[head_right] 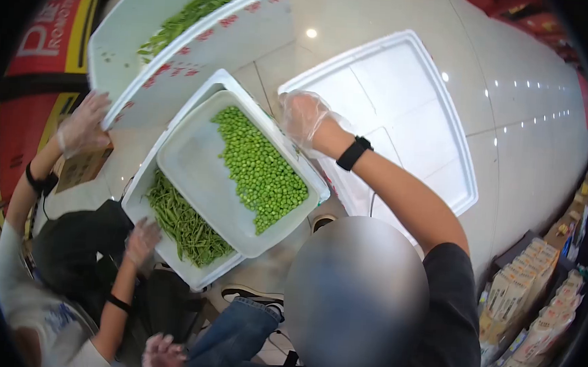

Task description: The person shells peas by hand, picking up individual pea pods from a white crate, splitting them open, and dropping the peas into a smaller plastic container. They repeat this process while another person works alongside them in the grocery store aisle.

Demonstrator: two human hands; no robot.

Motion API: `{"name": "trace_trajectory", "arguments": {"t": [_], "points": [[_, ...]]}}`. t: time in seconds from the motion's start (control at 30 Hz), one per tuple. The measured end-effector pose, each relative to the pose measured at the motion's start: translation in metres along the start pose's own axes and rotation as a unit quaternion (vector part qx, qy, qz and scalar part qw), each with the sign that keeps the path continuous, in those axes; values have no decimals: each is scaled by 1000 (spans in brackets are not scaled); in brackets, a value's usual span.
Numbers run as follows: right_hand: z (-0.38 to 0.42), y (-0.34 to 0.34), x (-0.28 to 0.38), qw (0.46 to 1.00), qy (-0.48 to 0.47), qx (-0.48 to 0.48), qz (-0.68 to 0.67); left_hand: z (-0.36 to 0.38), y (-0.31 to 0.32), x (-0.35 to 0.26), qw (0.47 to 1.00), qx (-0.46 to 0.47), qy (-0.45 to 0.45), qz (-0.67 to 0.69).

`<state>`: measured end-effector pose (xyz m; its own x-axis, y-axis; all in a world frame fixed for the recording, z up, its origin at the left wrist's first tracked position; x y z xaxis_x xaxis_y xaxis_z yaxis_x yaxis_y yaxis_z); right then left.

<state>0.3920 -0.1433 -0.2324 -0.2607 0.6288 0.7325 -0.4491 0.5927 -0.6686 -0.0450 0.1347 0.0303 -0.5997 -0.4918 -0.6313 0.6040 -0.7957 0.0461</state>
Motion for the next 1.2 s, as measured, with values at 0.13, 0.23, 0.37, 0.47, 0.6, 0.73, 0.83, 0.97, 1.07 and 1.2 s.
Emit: {"name": "trace_trajectory", "arguments": {"t": [0.13,0.23,0.37,0.47,0.6,0.73,0.83,0.97,1.07,1.2], "points": [[45,-2,4,984,124,-56,-117,-52,45,28,988,-19,-66,-137],[66,5,3,968,159,-36,-192,-89,35,79,963,-70,-86,-247],[71,14,-16,965,123,-74,-220,-148,32,105,808,-50,-10,-587],[73,13,-18,966,106,-76,-223,-172,55,114,705,-8,165,-690],[68,15,-26,947,133,-28,-291,-184,79,121,651,-2,203,-732],[31,19,-39,984,73,-5,-160,-205,72,128,626,-46,214,-749],[-4,39,-28,992,-108,-46,47,-210,65,131,617,-33,246,-746],[-37,71,-45,983,-153,-54,86,-202,70,126,592,-57,289,-750],[-57,65,-58,969,-155,-69,179,-208,64,132,619,-65,276,-733],[-72,60,-70,974,-139,6,179,-205,67,130,621,-77,301,-720]]}}
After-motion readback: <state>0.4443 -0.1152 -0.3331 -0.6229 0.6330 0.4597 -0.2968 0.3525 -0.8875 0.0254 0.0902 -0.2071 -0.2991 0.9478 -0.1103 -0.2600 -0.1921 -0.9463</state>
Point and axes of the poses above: each hand's wrist, its own z-axis away from the middle knuckle, its own y-axis out of the palm, x = y × z, the point moved 8 cm from there along -z, towards the middle knuckle, and after that the axes turned 6 degrees about -z, right-handed, at the moved point
